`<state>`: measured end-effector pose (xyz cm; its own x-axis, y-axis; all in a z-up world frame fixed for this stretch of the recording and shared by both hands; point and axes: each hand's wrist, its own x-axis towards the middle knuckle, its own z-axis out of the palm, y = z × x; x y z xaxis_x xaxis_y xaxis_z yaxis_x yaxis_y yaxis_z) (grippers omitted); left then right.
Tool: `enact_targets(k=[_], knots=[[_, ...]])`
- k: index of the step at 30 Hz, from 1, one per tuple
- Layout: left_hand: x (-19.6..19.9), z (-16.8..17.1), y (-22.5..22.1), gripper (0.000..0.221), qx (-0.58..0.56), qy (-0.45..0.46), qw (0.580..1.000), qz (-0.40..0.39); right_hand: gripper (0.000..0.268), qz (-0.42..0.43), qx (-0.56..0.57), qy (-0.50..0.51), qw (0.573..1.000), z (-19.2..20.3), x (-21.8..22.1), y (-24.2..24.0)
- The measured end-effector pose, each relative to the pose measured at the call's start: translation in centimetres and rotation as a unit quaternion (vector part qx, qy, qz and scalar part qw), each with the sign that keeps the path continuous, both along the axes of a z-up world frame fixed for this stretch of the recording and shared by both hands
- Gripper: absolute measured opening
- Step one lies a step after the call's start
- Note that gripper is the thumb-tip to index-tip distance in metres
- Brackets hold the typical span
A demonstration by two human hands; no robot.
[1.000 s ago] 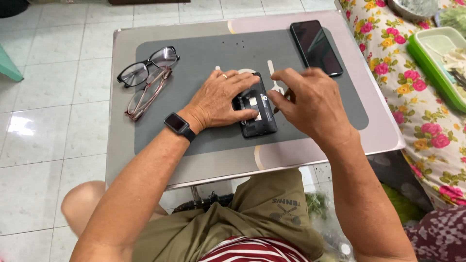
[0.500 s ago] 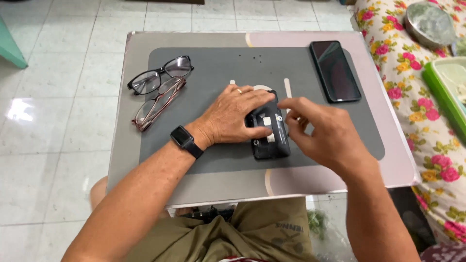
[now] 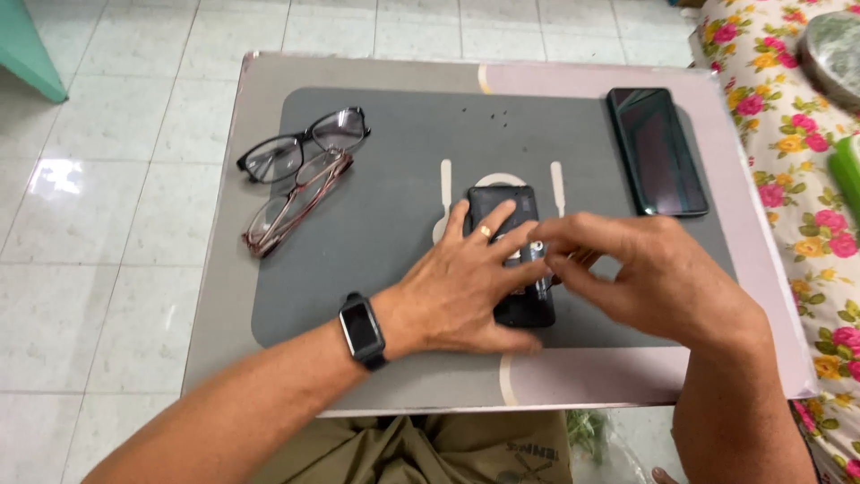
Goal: Using a precision screwdriver to remove screws from the internal chassis of a mobile phone.
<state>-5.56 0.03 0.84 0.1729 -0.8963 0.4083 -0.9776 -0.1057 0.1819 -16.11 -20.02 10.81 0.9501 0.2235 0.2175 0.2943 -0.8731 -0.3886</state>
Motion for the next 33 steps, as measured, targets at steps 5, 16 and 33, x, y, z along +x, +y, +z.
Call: enact_targets(k=[5, 16, 33], knots=[[0.8, 0.1, -0.3, 0.08, 0.007, -0.025, 1.0, 0.006, 0.028, -0.047, 0.046, 0.013, 0.998, -0.6, 0.9, 0.4], [5.2, -0.3, 1.2, 0.078, -0.024, -0.079, 0.997, 0.005, 0.023, 0.006, 0.058, -0.009, 0.998, 0.0, 3.4, 1.3], [8.8, -0.3, 2.2, 0.094, -0.01, 0.017, 0.999, 0.032, 0.046, 0.087, 0.05, -0.011, 0.995, -0.7, 4.9, -0.5]])
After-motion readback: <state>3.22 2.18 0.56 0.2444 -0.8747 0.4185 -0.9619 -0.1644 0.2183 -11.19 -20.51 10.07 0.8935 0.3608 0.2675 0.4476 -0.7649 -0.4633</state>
